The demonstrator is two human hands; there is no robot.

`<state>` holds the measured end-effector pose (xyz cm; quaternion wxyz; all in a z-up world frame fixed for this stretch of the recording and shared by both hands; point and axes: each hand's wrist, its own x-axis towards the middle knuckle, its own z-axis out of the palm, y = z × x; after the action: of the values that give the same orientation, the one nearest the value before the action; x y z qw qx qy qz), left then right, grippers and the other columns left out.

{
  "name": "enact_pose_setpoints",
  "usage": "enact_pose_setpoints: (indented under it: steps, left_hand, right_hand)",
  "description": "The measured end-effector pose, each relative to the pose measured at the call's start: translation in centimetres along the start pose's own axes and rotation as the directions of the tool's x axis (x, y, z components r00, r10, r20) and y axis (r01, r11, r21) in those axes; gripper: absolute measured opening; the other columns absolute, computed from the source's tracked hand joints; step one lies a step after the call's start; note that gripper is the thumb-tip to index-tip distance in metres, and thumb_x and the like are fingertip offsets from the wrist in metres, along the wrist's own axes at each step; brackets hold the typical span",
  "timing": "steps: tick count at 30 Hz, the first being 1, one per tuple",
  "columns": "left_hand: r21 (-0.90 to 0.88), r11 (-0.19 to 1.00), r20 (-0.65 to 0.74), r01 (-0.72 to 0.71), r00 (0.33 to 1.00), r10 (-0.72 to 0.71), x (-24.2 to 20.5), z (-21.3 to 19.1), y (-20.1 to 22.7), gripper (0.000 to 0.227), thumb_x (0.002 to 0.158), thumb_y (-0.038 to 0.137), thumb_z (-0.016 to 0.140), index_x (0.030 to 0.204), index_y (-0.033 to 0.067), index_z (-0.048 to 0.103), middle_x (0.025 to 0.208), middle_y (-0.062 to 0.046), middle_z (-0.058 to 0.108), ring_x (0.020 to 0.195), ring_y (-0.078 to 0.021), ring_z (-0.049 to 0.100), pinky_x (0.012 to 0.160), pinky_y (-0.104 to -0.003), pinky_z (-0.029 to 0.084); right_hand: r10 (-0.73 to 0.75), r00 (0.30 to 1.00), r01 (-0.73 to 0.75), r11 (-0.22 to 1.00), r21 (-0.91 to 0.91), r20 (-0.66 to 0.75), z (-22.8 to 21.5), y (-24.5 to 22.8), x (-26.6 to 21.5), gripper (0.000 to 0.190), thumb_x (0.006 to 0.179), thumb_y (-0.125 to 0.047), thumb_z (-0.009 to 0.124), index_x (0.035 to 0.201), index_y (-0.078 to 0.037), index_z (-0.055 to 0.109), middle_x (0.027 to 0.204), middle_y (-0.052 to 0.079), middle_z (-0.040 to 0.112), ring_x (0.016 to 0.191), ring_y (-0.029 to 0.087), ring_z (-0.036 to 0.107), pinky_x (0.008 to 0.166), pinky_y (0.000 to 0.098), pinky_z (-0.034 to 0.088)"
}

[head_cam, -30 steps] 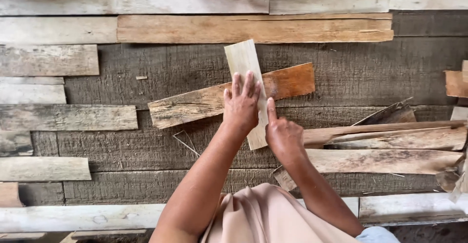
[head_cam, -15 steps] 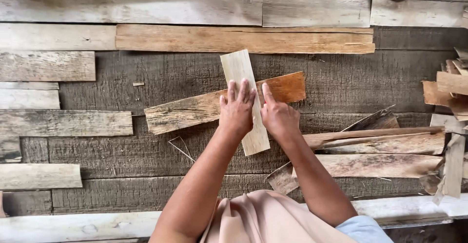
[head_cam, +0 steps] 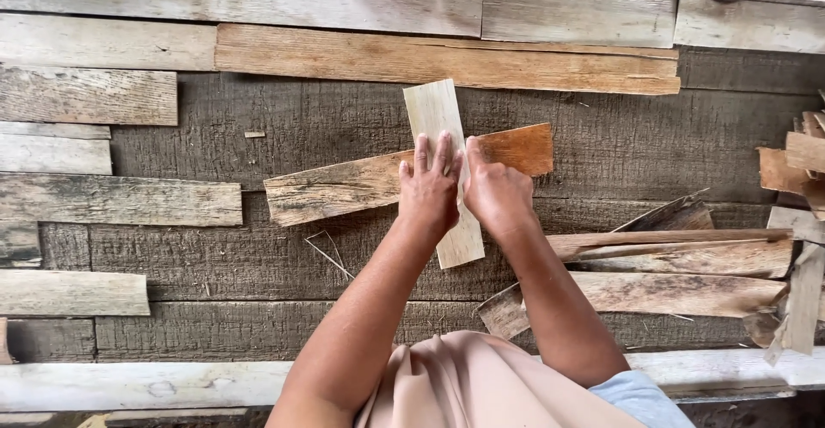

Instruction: The person arranges wooden planks on a flat surface, then uses a utility knife to trim and shape individual planks. They repeatedly pick up planks, cut edges, and place them into a patterned layout on the workbench.

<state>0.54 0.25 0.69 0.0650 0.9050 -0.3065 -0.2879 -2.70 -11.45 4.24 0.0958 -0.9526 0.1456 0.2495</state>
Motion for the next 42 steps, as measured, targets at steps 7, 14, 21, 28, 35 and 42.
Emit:
enact_pose_setpoints:
  steps: [7, 14, 21, 28, 35, 42]
  left_hand:
    - [0.027, 0.999, -0.087, -0.026, 0.996, 0.029, 0.0, 0.5, 0.0, 0.088, 0.075, 0.023, 0.077, 0.156, 0.0178, 0.042, 0.169, -0.014, 0.017, 0.152, -0.0484, 0.013, 0.109, -0.067, 0.036]
    - [0.010, 0.999, -0.109, -0.043, 0.993, 0.044, -0.7, 0.4, 0.4, 0.084, 0.076, 0.022, 0.075, 0.154, 0.0154, 0.045, 0.169, -0.015, 0.018, 0.151, -0.0493, 0.012, 0.108, -0.069, 0.036]
    - [0.015, 1.000, -0.069, -0.025, 0.997, 0.026, 0.1, 1.0, -0.2, 0.082, 0.082, 0.029, 0.077, 0.155, 0.0137, 0.043, 0.170, -0.015, 0.014, 0.151, -0.0526, 0.007, 0.108, -0.071, 0.036]
    - [0.048, 0.999, -0.017, -0.025, 1.000, 0.026, 0.6, 0.5, 0.4, 0.073, 0.090, 0.029, 0.069, 0.156, 0.0133, 0.041, 0.171, -0.013, 0.009, 0.152, -0.0534, 0.007, 0.108, -0.073, 0.036]
    - [0.035, 0.999, -0.062, -0.022, 0.998, 0.024, -0.3, -0.2, 1.0, 0.075, 0.092, 0.028, 0.071, 0.156, 0.0079, 0.038, 0.170, -0.010, 0.014, 0.149, -0.0574, 0.008, 0.105, -0.076, 0.036]
    - [0.119, 0.992, -0.161, -0.046, 0.985, 0.065, -0.2, 0.4, 0.6, 0.080, 0.088, 0.036, 0.075, 0.155, 0.0096, 0.040, 0.167, -0.010, 0.021, 0.148, -0.0570, 0.015, 0.100, -0.075, 0.040]
  right_hand:
    - [0.041, 0.996, -0.040, 0.999, -0.021, 0.080, 1.0, 0.2, -4.6, 0.066, 0.095, -0.018, 0.045, 0.159, -0.015, 0.031, 0.084, 0.023, 0.074, 0.083, 0.046, 0.075, 0.074, 0.0607, 0.057]
    - [0.037, 0.997, -0.042, 0.997, 0.071, 0.071, 1.5, 2.2, -9.2, 0.063, 0.096, -0.010, 0.048, 0.157, -0.014, 0.035, 0.075, 0.016, 0.070, 0.071, 0.034, 0.068, 0.067, 0.0496, 0.052]
    - [0.404, 0.890, -0.235, 0.805, 0.546, -0.213, 2.5, 12.3, -2.8, 0.058, 0.087, -0.040, 0.080, 0.131, -0.006, 0.066, 0.095, 0.019, 0.064, 0.095, 0.044, 0.067, 0.084, 0.0559, 0.053]
    - [0.436, 0.899, -0.311, 0.704, 0.638, -0.042, 4.1, 15.4, 3.5, 0.052, 0.080, -0.057, 0.079, 0.104, -0.012, 0.072, 0.078, 0.009, 0.068, 0.078, 0.033, 0.071, 0.071, 0.0469, 0.054]
    - [0.355, 0.914, -0.241, 0.864, 0.443, -0.197, 1.5, 12.5, 0.7, 0.048, 0.082, -0.046, 0.076, 0.113, -0.010, 0.071, 0.095, 0.017, 0.073, 0.097, 0.042, 0.071, 0.083, 0.0544, 0.055]
    - [0.081, 0.867, 0.005, 0.985, 0.173, -0.492, -1.1, 1.8, -3.5, 0.021, 0.090, -0.039, 0.072, 0.098, -0.020, 0.069, 0.080, 0.009, 0.068, 0.076, 0.036, 0.073, 0.068, 0.0507, 0.058]
